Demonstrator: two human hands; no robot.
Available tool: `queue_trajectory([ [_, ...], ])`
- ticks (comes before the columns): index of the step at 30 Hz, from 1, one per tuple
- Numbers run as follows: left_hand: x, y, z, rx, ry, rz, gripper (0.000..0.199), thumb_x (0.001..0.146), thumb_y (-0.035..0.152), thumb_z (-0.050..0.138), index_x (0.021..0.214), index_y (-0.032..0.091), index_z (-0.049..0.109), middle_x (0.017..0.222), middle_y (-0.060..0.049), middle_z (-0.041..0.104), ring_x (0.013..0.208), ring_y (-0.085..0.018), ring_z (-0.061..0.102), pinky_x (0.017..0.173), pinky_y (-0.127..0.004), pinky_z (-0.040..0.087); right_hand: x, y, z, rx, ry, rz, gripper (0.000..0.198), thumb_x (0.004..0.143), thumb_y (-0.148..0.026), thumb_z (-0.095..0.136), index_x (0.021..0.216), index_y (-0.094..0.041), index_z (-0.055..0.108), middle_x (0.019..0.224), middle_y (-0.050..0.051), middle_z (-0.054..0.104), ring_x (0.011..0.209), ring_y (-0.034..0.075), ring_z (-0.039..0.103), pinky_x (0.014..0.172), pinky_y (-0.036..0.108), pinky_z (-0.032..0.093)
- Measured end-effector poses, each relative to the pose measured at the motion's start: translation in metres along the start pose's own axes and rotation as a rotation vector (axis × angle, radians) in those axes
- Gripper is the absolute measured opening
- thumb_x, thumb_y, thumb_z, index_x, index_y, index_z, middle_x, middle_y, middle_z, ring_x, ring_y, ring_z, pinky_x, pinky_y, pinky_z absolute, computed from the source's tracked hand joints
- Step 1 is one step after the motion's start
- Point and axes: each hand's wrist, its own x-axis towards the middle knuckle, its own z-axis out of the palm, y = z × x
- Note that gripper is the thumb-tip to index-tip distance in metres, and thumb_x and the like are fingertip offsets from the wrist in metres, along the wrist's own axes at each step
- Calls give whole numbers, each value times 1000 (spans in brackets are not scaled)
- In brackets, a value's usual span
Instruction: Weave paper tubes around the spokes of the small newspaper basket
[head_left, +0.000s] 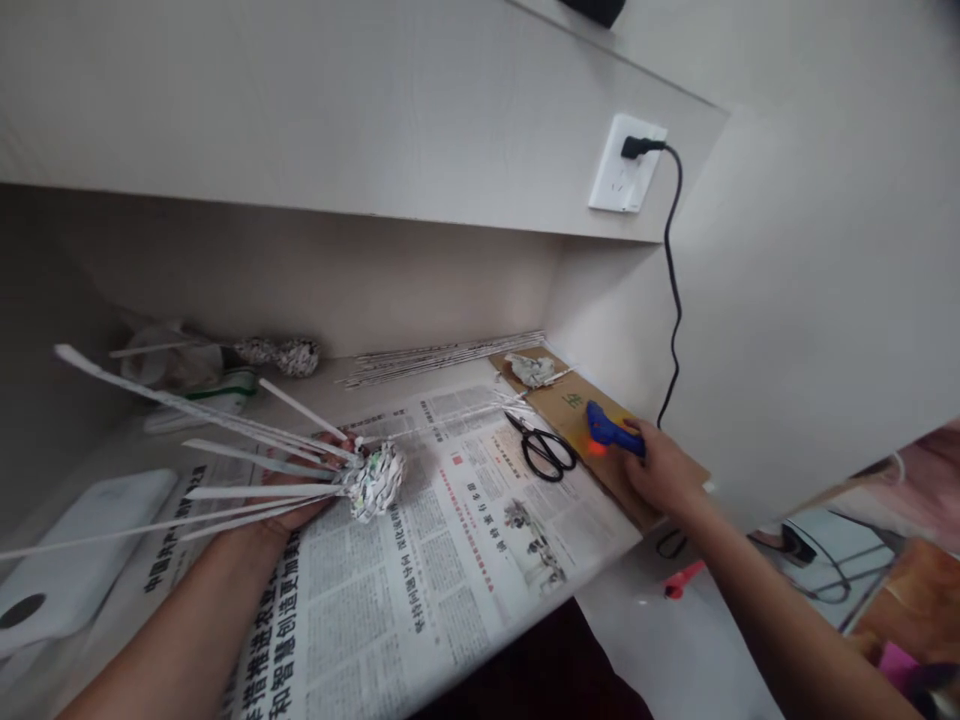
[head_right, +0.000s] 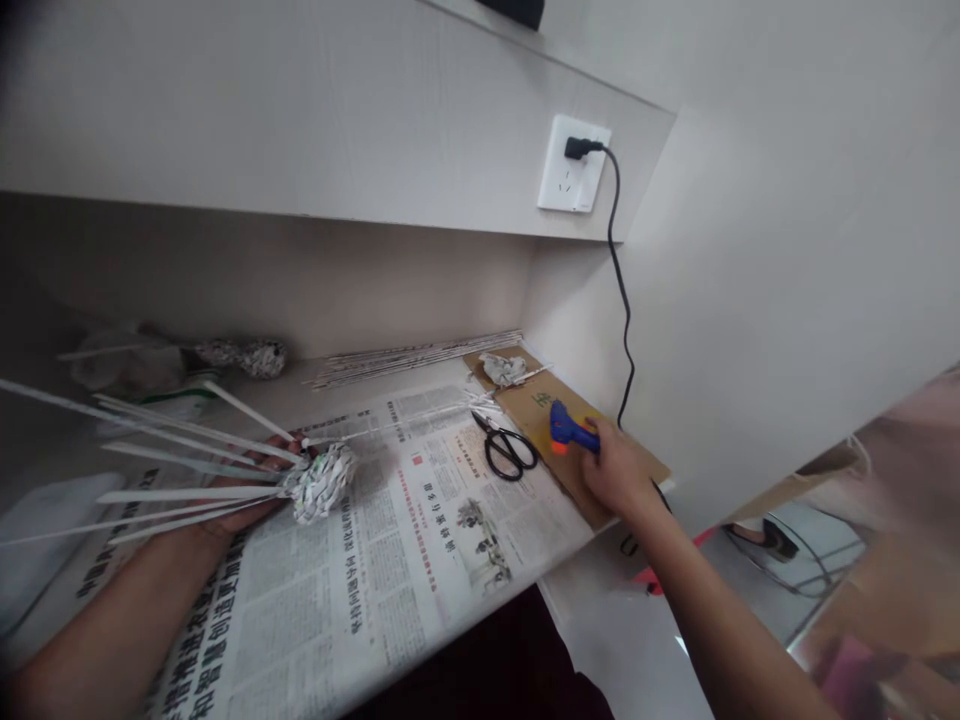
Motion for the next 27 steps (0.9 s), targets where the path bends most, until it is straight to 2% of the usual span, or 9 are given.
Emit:
queue_trajectory([
  [3,-3,3,8,-71,18,-70,5,69,23,73,67,25,70,68,8,72,70,-14,64,70,-28,52,-17,-34,-17,252,-66,22,41,83,-30,56,122,-19,58,113,13,67,100,29,65,85,42,52],
  [6,-7,4,17,-68,8,-88,11,62,23,79,64,21,68,64,5,70,65,-14,62,64,-26,50,-39,-77,-33,596,-345,30,28,84,-45,57,94,-21,68,86,8,70,71,22,66,61,34,55],
  [7,-8,5,20,-56,-44,-96,14,59,22,80,65,20,68,63,5,69,64,-13,61,63,-24,48,-45,-91,-37,700,-470,23,28,85,-47,56,87,-21,68,79,6,69,62,19,63,57,33,54],
  [9,-11,5,25,-34,-99,-99,20,56,22,82,72,19,70,68,4,70,65,-13,62,63,-22,47,-54,-119,-42,848,-626,-21,25,85,-45,58,83,-22,69,77,5,68,61,17,62,58,31,55],
  [11,-14,7,28,-18,-96,-109,21,58,25,83,72,17,69,67,2,70,63,-13,61,59,-21,45,-59,-145,-43,924,-684,-90,23,86,-44,58,81,-24,69,76,5,68,63,17,62,57,30,54],
  [17,-17,10,33,-3,-118,-130,26,57,26,83,73,14,67,60,4,63,48,-5,47,42,-16,26,-59,-194,-29,963,-661,-155,21,90,-40,54,88,-21,64,73,3,66,62,15,59,55,27,49],
  [21,-10,3,32,-18,-116,-120,34,49,25,86,73,13,65,56,5,57,43,-3,41,39,-16,25,-60,-202,-23,906,-636,-209,24,93,-39,50,97,-19,62,78,3,62,68,15,55,59,26,46],
  [24,-7,-1,30,-29,-117,-118,32,53,28,86,70,13,62,53,5,53,41,-3,37,37,-17,23,-60,-203,-22,882,-623,-227,27,94,-39,49,107,-18,59,89,5,63,78,16,55,68,28,47],
  [27,-6,-1,30,-29,-125,-115,30,55,26,86,70,14,63,56,4,56,44,-4,41,38,-16,24,-60,-202,-19,858,-625,-235,26,94,-40,48,107,-19,59,92,5,63,80,17,54,71,29,48],
])
